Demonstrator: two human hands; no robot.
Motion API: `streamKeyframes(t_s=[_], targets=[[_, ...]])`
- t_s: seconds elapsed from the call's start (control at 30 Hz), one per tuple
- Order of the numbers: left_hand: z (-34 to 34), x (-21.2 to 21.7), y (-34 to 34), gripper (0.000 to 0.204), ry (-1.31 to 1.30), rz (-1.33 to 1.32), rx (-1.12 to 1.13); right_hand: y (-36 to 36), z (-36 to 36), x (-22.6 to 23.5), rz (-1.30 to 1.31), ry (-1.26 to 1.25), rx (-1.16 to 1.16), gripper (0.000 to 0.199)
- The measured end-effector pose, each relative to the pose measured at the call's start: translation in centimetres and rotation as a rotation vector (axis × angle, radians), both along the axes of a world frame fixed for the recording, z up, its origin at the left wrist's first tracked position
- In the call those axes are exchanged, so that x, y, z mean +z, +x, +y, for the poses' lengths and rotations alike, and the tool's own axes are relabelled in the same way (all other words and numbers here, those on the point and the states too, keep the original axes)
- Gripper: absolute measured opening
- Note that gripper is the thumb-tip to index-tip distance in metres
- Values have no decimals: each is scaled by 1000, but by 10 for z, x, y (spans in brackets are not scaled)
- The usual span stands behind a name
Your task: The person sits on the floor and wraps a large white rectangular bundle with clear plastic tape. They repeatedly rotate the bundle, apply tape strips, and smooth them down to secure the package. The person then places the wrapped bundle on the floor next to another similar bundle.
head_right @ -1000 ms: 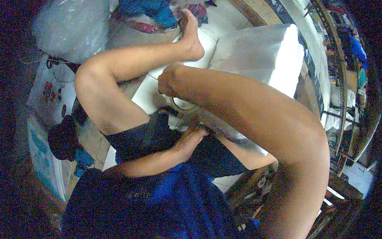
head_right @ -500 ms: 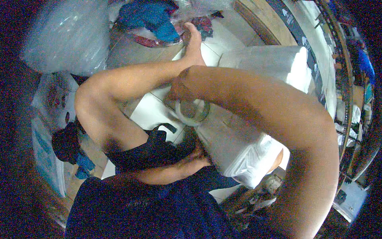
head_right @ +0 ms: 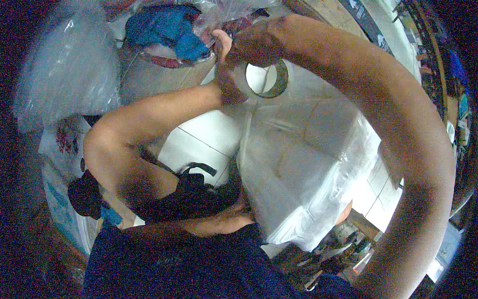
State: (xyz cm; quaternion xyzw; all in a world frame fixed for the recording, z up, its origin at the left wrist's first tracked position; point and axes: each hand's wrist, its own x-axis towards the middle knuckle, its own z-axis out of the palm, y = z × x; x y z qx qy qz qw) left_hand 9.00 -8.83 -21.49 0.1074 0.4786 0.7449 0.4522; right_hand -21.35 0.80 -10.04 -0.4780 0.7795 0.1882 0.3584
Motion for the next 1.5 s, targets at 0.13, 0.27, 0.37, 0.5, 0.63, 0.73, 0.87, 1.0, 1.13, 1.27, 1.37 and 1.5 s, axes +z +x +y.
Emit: streamKeyframes(t_s=[0.13, 0.27, 0.37, 0.5, 0.63, 0.73, 0.87, 1.0, 1.13, 1.27, 1.37, 1.5], targets=[[-47, -6, -24, 89, -36, -6, -126, -22, 31, -43, -59, -110, -99, 17], [-40, -42, -57, 64, -340, -79, 494, -20, 42, -42, -138, -224, -173, 17], [13, -57, -52, 71, -116, -35, 551, -23, 42, -41, -148, -201, -148, 22], [32, -56, -48, 72, -47, 95, 596, -25, 47, -38, -159, -95, -176, 27], [32, -52, -45, 70, -184, 240, 511, -42, 63, -42, -38, -177, -152, 26], [34, -49, -43, 72, -227, 264, 486, -74, 88, -43, 108, -159, -156, 17], [36, -45, -45, 78, -281, 281, 423, -82, 99, -49, 107, -132, -134, 12], [24, -26, -56, 79, -301, 290, 331, -85, 109, -55, 185, -158, -58, 12], [22, -21, -64, 79, -311, 303, 282, -70, 89, -3, 149, -208, -76, 12], [17, -12, -73, 77, -307, 282, 213, -96, 115, -7, 123, 54, -238, 18], [18, -11, -77, 76, -337, 265, 197, -104, 122, -3, 21, -7, -252, 32], [21, -8, -71, 74, -333, 265, 262, -133, 181, -31, 129, -55, -259, 52]])
